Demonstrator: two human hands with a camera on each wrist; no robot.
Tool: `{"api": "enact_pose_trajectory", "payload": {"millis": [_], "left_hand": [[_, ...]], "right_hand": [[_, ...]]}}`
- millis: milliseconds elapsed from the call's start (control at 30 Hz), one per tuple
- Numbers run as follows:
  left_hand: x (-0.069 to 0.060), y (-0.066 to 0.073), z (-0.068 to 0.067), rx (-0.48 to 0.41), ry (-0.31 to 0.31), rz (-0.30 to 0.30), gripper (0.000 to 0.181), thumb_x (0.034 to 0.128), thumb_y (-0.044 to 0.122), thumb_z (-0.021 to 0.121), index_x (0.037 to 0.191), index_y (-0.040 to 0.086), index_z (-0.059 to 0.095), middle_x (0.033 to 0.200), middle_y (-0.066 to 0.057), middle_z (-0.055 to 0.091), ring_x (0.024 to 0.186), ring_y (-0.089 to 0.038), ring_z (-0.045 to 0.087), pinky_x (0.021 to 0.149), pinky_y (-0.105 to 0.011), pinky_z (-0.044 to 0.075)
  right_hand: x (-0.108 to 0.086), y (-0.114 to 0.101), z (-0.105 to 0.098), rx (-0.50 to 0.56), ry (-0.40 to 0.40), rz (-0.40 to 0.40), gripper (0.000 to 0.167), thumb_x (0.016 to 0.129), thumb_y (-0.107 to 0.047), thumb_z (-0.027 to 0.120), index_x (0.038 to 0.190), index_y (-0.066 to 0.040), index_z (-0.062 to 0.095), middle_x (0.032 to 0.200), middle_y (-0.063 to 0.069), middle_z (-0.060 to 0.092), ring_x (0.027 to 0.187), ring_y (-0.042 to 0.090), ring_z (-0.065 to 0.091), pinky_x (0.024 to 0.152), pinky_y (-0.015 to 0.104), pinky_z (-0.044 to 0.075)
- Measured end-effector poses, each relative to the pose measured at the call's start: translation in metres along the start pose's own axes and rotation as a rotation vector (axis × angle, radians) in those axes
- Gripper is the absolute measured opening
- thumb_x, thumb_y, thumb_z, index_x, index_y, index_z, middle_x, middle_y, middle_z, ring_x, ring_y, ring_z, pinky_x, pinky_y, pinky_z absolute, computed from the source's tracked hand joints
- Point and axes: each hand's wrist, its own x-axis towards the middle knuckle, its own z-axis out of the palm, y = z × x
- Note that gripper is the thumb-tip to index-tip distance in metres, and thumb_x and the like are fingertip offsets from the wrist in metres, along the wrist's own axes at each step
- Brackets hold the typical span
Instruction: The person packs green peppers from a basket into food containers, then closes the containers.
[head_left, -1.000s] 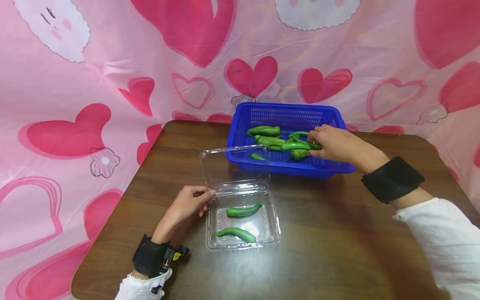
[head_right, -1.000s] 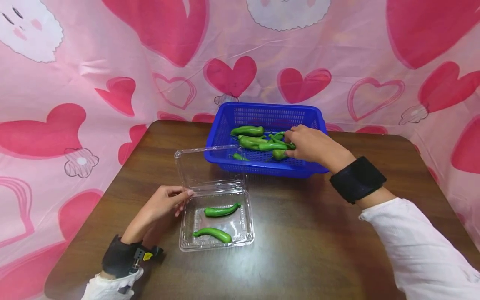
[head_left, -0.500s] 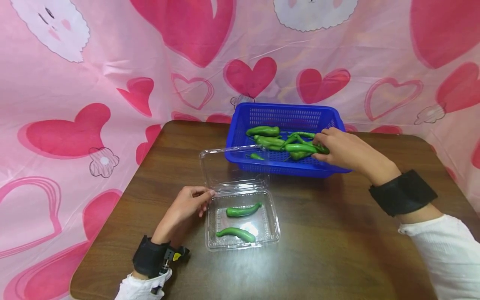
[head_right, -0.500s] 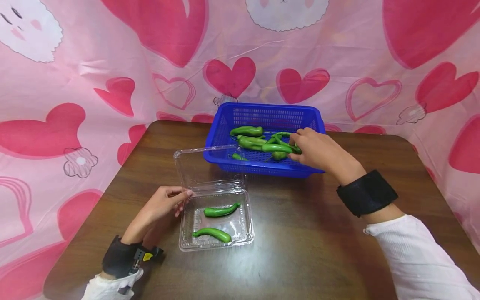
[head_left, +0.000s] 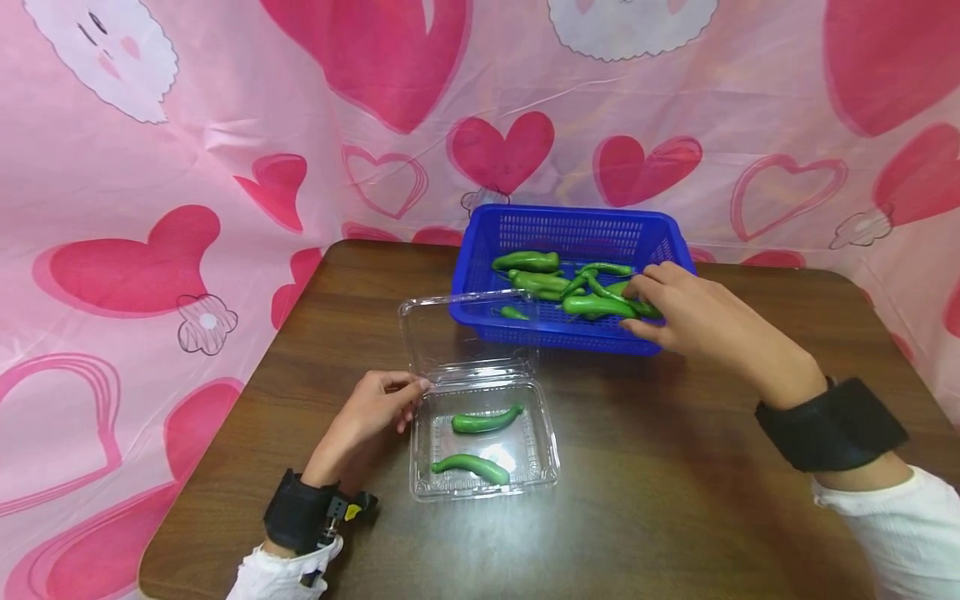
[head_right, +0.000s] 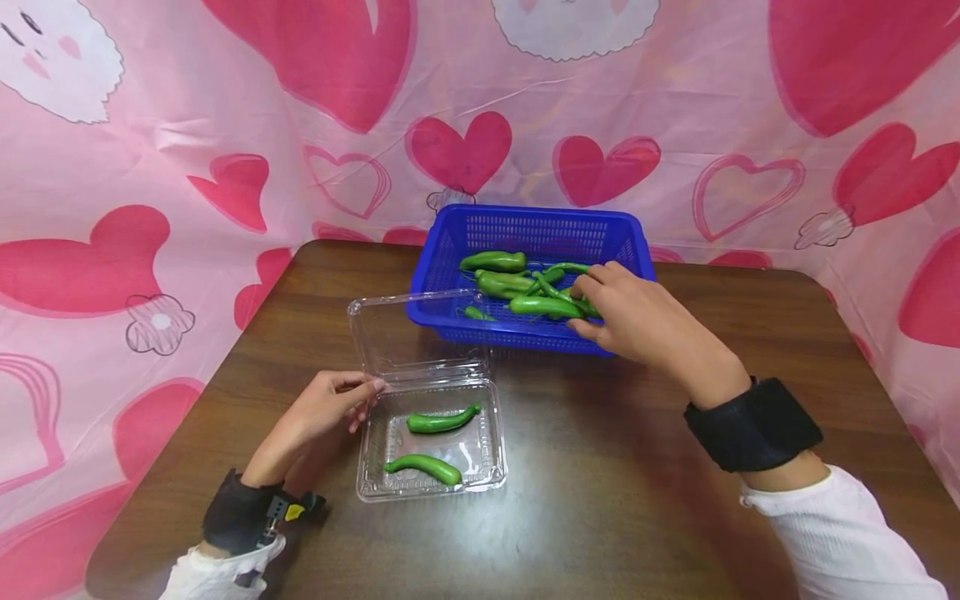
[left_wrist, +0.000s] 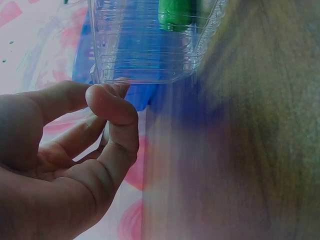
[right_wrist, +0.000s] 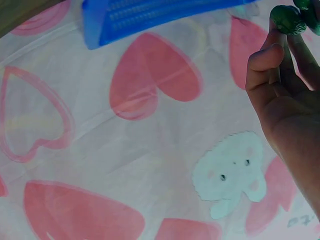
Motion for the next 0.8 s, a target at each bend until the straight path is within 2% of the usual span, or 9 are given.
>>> {"api": "enact_pose_trajectory", "payload": {"millis": [200,333,500,633,800], "left_hand": [[-0.001,0.001,0.0,0.004,0.003,0.001,0.028,0.0985,0.024,0.062,0.108,-0.001,0.071,0.065,-0.007,0.056,0.051,-0.016,0.053,0.05,-0.03,0.048],[-0.001,0.001,0.0,0.011,0.004,0.001,0.028,0.0985,0.025,0.062,0.108,0.0,0.072,0.065,-0.006,0.056,0.051,-0.015,0.052,0.05,-0.03,0.048],[0.0,0.001,0.0,0.016,0.004,0.002,0.029,0.0986,0.025,0.062,0.107,-0.001,0.071,0.064,-0.006,0.055,0.05,-0.015,0.052,0.05,-0.03,0.048],[0.0,0.0,0.0,0.012,0.004,0.002,0.029,0.0988,0.024,0.062,0.106,-0.002,0.071,0.064,-0.006,0.055,0.05,-0.015,0.052,0.05,-0.03,0.048],[-0.001,-0.001,0.0,0.015,0.006,-0.001,0.029,0.0988,0.024,0.062,0.107,-0.002,0.07,0.064,-0.005,0.055,0.051,-0.015,0.052,0.051,-0.03,0.048]], "right_hand": [[-0.007,-0.023,0.001,0.013,0.071,-0.14,0.032,0.083,-0.026,0.081,0.105,-0.008,0.066,0.096,0.004,0.06,0.088,0.018,0.053,0.071,0.036,0.051],[-0.011,-0.034,0.0,0.009,0.096,-0.166,0.032,0.082,-0.025,0.081,0.104,-0.01,0.065,0.099,0.002,0.06,0.089,0.016,0.053,0.072,0.035,0.051],[-0.012,-0.045,0.006,-0.014,0.104,-0.211,0.032,0.08,-0.024,0.082,0.102,-0.008,0.065,0.095,0.003,0.06,0.087,0.017,0.053,0.072,0.034,0.052],[-0.011,-0.055,0.017,-0.043,0.094,-0.275,0.03,0.08,-0.023,0.083,0.098,-0.008,0.065,0.088,0.002,0.058,0.083,0.016,0.053,0.069,0.032,0.052],[-0.009,-0.069,0.031,-0.046,0.069,-0.316,0.026,0.081,-0.024,0.082,0.094,-0.01,0.064,0.084,-0.001,0.054,0.08,0.015,0.05,0.068,0.03,0.05]]}}
